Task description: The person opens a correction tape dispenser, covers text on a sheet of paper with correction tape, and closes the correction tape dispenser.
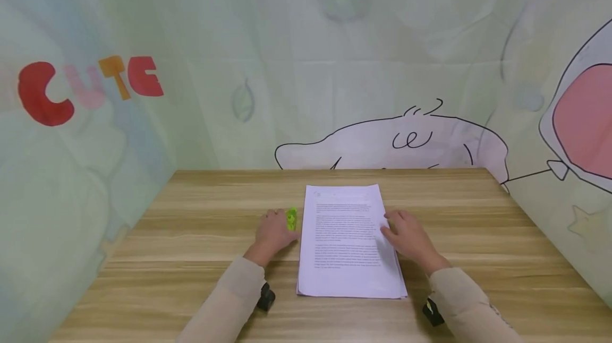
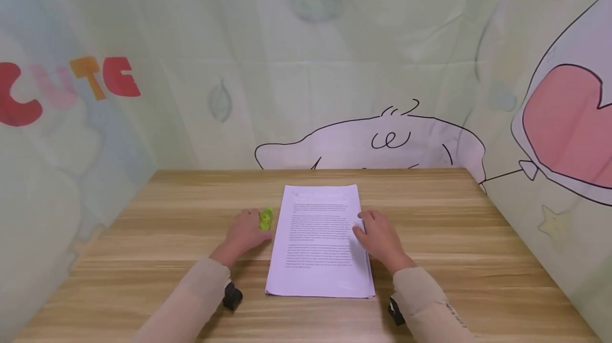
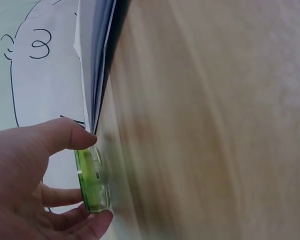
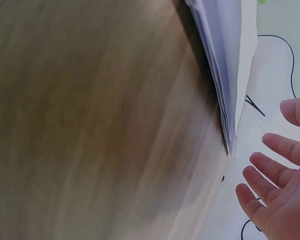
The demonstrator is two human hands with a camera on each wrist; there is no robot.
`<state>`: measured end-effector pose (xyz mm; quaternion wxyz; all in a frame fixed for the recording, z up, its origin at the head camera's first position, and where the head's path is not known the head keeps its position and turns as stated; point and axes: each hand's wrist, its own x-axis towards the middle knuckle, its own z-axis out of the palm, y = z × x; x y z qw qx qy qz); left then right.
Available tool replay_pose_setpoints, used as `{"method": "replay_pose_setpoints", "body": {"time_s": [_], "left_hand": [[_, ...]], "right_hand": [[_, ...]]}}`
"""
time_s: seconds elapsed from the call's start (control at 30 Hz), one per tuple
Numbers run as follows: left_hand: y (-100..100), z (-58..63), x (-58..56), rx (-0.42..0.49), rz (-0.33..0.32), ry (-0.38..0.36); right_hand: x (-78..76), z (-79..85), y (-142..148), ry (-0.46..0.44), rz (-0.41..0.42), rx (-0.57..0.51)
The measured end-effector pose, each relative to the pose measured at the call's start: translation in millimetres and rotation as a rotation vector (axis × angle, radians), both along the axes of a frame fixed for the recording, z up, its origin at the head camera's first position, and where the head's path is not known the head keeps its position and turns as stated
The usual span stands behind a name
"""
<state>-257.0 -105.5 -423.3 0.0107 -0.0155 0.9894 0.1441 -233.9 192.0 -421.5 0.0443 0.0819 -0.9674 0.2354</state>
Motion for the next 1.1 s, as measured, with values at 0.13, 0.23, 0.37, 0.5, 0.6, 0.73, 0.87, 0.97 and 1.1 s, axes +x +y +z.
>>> {"method": "replay_pose_setpoints", "body": {"time_s": [0.13,0.23,0.37,0.5,0.6,0.73,0.87,0.97,1.1], "left_hand": [[0.6,2.8,1.2,0.030,-0.015,0.017],[1.9,7.2,2.8,0.060,-0.037,0.033],[4.9,15.1,5.8,0.083,-0.082,0.054],[10.4,21.9,8.9,0.117,-0.126,0.073],[16.4,26.6,12.3,0.150,-0.154,0.086],[25.6,33.2,17.5,0.172,-0.189,0.107],[34.2,38.2,21.4,0.171,-0.223,0.137],[40.2,40.2,24.0,0.167,-0.246,0.160],[48.1,40.0,28.0,0.166,-0.271,0.172]], "right_hand": [[0.9,-0.7,0.5,-0.004,-0.001,0.000],[1.1,-1.7,0.8,0.001,0.000,0.000],[0.6,-2.6,0.9,0.001,0.000,0.003],[0.0,-2.6,0.2,-0.001,0.005,-0.009],[0.1,-2.1,-1.6,0.017,0.028,-0.026],[1.6,0.0,-7.6,0.030,0.067,-0.045],[3.3,4.1,-17.1,0.035,0.098,-0.047],[4.1,7.1,-25.1,0.064,0.125,-0.032],[5.6,9.6,-36.0,0.072,0.148,-0.061]]}}
